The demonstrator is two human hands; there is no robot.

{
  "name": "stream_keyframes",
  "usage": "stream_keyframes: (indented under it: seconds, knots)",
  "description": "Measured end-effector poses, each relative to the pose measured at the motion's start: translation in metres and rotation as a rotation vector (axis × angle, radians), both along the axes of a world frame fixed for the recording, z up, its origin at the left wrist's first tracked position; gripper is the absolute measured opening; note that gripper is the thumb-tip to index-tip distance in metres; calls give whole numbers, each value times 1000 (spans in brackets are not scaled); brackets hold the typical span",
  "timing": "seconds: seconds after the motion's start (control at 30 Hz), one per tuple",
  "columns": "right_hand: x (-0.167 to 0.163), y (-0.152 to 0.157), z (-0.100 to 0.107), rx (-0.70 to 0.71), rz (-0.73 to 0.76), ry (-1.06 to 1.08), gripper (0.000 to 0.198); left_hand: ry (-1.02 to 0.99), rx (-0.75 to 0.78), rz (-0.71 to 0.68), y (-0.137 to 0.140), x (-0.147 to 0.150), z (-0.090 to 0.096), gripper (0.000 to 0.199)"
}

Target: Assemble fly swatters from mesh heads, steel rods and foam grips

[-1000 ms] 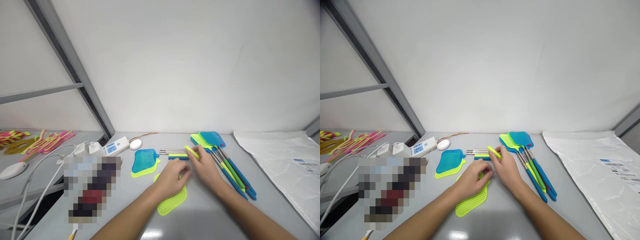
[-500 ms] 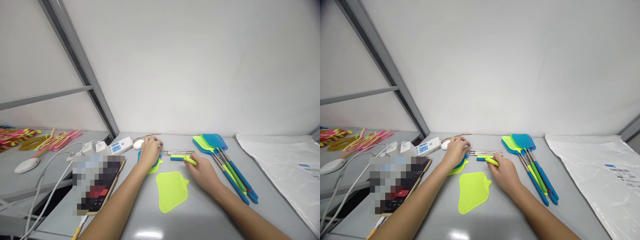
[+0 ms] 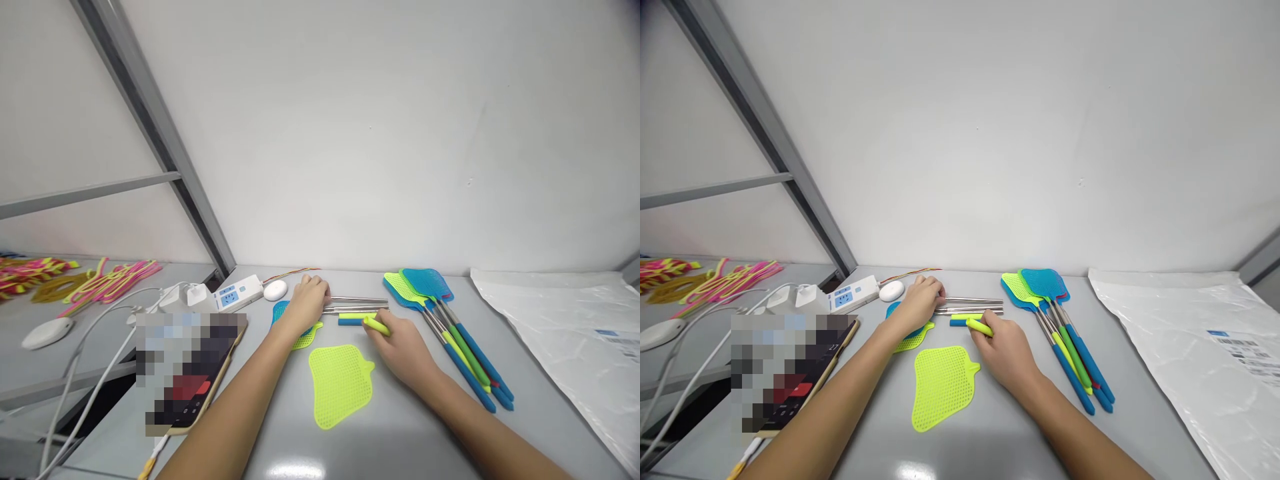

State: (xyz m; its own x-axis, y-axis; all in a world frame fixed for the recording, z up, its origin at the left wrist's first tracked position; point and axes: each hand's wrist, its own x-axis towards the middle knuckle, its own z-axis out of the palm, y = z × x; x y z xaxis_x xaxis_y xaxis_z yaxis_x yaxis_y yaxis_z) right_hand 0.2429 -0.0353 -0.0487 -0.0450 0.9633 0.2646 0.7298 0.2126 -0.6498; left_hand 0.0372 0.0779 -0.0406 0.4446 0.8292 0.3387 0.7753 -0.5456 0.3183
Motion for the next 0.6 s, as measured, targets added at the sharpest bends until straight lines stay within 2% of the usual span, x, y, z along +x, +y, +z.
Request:
stream_keyframes:
  seconds: [0.1,0.17,0.27,0.37,0.5,0.6]
  knots:
    - [0,-1,2,1,6,-3,25,-115,41,27,-7,0,13,14]
    - [1,-1,4,5,0,-6,26,-251,97,108,-14,1,22,17]
    - [3,0,5,4,-15,-22,26,-632,190,242,-26,6,31,18]
    - [3,0,5,-16,-18,-54,27,-1040,240,247,-36,13,34,21]
    - [2,0,2,-47,1,-89,27,-1416,201,217,-39,22,35,21]
    - [1,0,1,-59,17,-111,26,-1549,101,262,-38,26,34,20]
